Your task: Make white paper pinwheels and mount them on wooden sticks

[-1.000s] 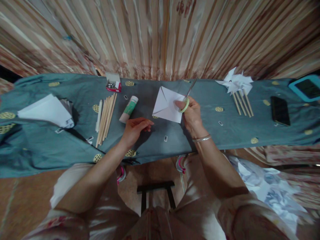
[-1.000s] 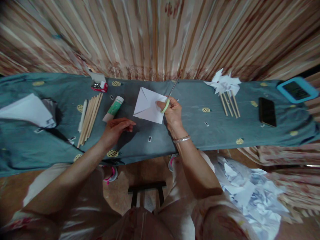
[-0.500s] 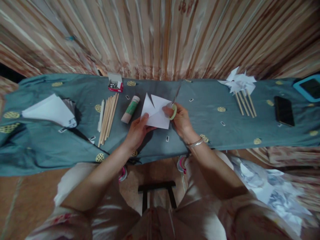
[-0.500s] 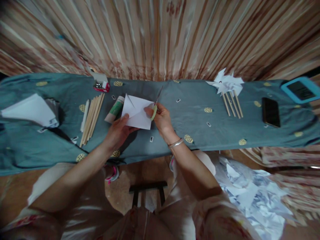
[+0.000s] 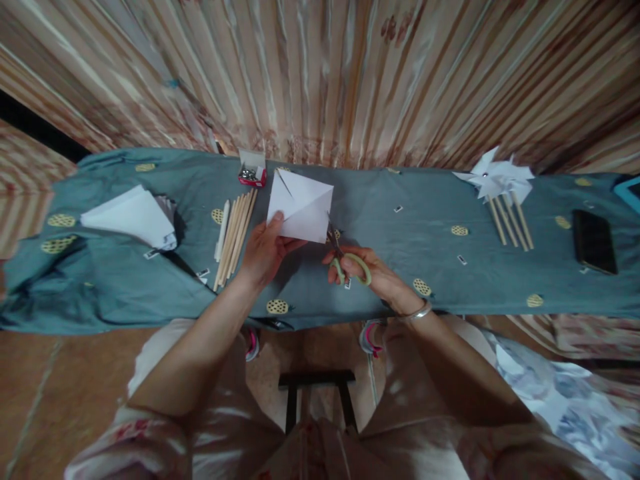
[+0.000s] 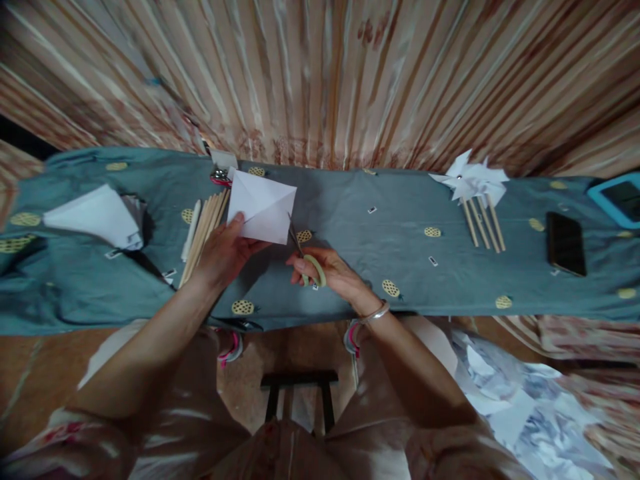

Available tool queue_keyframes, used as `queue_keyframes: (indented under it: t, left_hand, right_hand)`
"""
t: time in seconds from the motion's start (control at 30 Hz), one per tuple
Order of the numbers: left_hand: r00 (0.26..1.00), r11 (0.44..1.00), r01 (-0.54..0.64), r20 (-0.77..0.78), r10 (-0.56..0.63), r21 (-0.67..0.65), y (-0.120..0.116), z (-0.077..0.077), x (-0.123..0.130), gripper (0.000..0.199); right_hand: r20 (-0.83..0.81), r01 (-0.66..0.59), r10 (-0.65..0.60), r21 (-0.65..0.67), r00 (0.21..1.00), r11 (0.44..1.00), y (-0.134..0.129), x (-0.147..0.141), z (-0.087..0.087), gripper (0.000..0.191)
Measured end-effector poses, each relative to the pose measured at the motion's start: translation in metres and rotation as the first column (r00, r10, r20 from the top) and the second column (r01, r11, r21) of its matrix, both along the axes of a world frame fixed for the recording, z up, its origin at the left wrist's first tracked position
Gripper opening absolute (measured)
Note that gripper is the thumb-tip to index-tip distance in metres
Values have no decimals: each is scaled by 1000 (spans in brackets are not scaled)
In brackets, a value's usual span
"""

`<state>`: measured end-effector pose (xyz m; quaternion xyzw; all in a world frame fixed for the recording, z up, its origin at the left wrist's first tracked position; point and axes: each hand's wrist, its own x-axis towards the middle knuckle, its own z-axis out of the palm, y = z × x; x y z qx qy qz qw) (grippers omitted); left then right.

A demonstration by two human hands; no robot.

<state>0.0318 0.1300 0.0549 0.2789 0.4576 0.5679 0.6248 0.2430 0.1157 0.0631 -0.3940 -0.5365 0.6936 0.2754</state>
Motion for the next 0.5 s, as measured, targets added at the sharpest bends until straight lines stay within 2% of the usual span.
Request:
queue_keyframes:
  t: [0.27,0.5]
  left_hand:
    - [999,999,-27,-22,28,26,2,5,-1,23]
    - [997,1000,-24,-74,25,10,1,2,1,26]
  right_hand:
    - [17,-53,53,5,998,999,-6,8,8,56]
    - [32,-66,67,-30,997,997,-5,4,4,52]
